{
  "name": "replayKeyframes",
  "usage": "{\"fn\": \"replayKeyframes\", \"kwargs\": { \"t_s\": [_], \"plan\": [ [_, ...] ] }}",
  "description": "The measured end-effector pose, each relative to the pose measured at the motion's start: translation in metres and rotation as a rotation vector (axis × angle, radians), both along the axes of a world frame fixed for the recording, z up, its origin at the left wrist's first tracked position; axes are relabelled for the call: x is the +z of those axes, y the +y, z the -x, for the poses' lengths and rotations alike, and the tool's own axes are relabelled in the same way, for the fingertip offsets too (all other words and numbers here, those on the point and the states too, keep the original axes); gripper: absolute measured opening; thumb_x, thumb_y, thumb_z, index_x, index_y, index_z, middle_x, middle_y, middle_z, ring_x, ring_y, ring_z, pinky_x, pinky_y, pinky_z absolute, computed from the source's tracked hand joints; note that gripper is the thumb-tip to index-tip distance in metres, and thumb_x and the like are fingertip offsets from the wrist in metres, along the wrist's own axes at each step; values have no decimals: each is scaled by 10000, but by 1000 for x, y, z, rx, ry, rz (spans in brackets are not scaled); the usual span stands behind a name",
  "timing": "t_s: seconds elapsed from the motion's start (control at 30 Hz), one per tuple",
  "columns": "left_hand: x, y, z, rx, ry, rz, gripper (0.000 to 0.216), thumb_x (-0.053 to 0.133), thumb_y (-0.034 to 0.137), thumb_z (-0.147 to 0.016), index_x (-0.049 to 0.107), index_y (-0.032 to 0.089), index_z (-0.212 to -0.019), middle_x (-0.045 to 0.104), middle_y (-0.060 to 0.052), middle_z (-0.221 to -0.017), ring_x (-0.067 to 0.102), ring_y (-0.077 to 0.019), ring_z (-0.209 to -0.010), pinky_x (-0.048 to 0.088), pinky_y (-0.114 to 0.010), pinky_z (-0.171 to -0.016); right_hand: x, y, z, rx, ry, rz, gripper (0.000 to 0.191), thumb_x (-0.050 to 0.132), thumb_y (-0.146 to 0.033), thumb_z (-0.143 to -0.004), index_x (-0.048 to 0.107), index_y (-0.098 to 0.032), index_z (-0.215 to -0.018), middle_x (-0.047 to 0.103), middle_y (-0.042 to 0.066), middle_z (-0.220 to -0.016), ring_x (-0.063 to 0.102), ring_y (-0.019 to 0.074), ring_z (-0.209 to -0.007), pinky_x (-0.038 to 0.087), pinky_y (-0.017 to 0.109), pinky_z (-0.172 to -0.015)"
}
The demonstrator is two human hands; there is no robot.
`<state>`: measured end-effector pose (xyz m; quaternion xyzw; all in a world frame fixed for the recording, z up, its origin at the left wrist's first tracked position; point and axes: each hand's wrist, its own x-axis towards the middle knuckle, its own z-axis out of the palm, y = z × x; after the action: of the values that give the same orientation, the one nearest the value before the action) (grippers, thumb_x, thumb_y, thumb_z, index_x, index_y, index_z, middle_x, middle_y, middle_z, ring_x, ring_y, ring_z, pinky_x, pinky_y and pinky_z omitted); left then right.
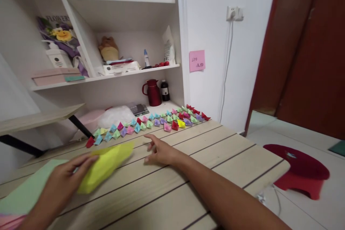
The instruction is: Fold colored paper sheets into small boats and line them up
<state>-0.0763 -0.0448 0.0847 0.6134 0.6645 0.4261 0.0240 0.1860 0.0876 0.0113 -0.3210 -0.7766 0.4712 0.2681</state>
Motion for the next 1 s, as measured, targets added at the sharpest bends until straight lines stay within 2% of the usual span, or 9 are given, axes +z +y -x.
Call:
{"fn": "replayKeyframes", "kwargs": {
  "t_s": [0.07, 0.13, 0.3, 0.47, 0.6, 0.7, 0.77, 0.87, 1.0],
  "plan": [
    [-14, 15, -31, -98, -73, 119, 264, 622, 517, -679, 746, 287, -716, 766, 15, -824, 670, -277, -834, 527, -322, -737, 1, 1, -4, 105, 161, 167, 940, 820, -370, -642, 323, -298, -1436, 516, 66, -1207, 569, 137, -891, 465, 288, -814],
    [-28, 29, -57, -200, -137, 198, 295, 615, 500, -706, 759, 245, -740, 750, 11, -759, 663, -248, -757, 504, -285, -655, 5, -1, -6, 172, 253, 308, 789, 791, -441, -675, 450, -252, -1361, 555, 62, -1144, 568, 145, -917, 456, 291, -839],
    [-54, 53, -90, -361, -466, 359, 354, 681, 463, -702, 745, 173, -894, 742, -17, -773, 662, -218, -712, 478, -257, -583, 11, -5, -4, 74, 379, 539, 528, 585, -597, -824, 617, -204, -1174, 641, 48, -943, 591, 141, -753, 468, 272, -689],
    [-68, 60, -88, -215, -910, 338, 349, 703, 335, -739, 679, 159, -1039, 757, -48, -854, 699, -206, -745, 535, -268, -632, 12, 2, -4, -2, 430, 608, 532, 489, -624, -871, 636, -188, -1138, 629, 38, -834, 603, 143, -723, 472, 275, -700],
    [-66, 56, -81, -54, -1200, 185, 324, 625, 204, -812, 621, 159, -1133, 758, -58, -879, 715, -184, -739, 570, -283, -693, 16, 4, -9, 102, 477, 628, 606, 429, -689, -859, 582, -208, -1196, 642, 58, -956, 611, 159, -788, 485, 298, -724],
    [-64, 52, -81, -59, -1250, 156, 336, 661, 165, -783, 638, 128, -1116, 758, -75, -856, 722, -188, -723, 580, -284, -719, 19, 0, -11, 162, 453, 584, 647, 661, -589, -769, 499, -260, -1301, 633, 37, -1004, 611, 143, -822, 487, 276, -749],
    [-64, 50, -82, -93, -1257, 193, 356, 695, 161, -759, 649, 109, -1108, 758, -84, -840, 726, -198, -729, 583, -280, -716, 18, -3, -9, 165, 414, 578, 842, 852, -392, -620, 443, -288, -1349, 631, 23, -1009, 619, 142, -857, 493, 273, -796],
    [-63, 49, -83, -97, -1266, 253, 384, 714, 154, -743, 655, 105, -1120, 758, -90, -830, 728, -213, -745, 589, -270, -680, 13, -2, -4, 54, 418, 604, 944, 918, -290, -481, 477, -265, -1316, 629, 28, -989, 638, 150, -822, 529, 290, -782],
    [-61, 51, -80, -94, -1267, 259, 414, 697, 99, -740, 655, 138, -1150, 761, -86, -913, 729, -205, -790, 593, -267, -725, 9, 3, -2, 14, 411, 630, 848, 930, -276, -424, 568, -214, -1188, 655, 34, -924, 650, 151, -766, 549, 269, -699]
  ]
}}
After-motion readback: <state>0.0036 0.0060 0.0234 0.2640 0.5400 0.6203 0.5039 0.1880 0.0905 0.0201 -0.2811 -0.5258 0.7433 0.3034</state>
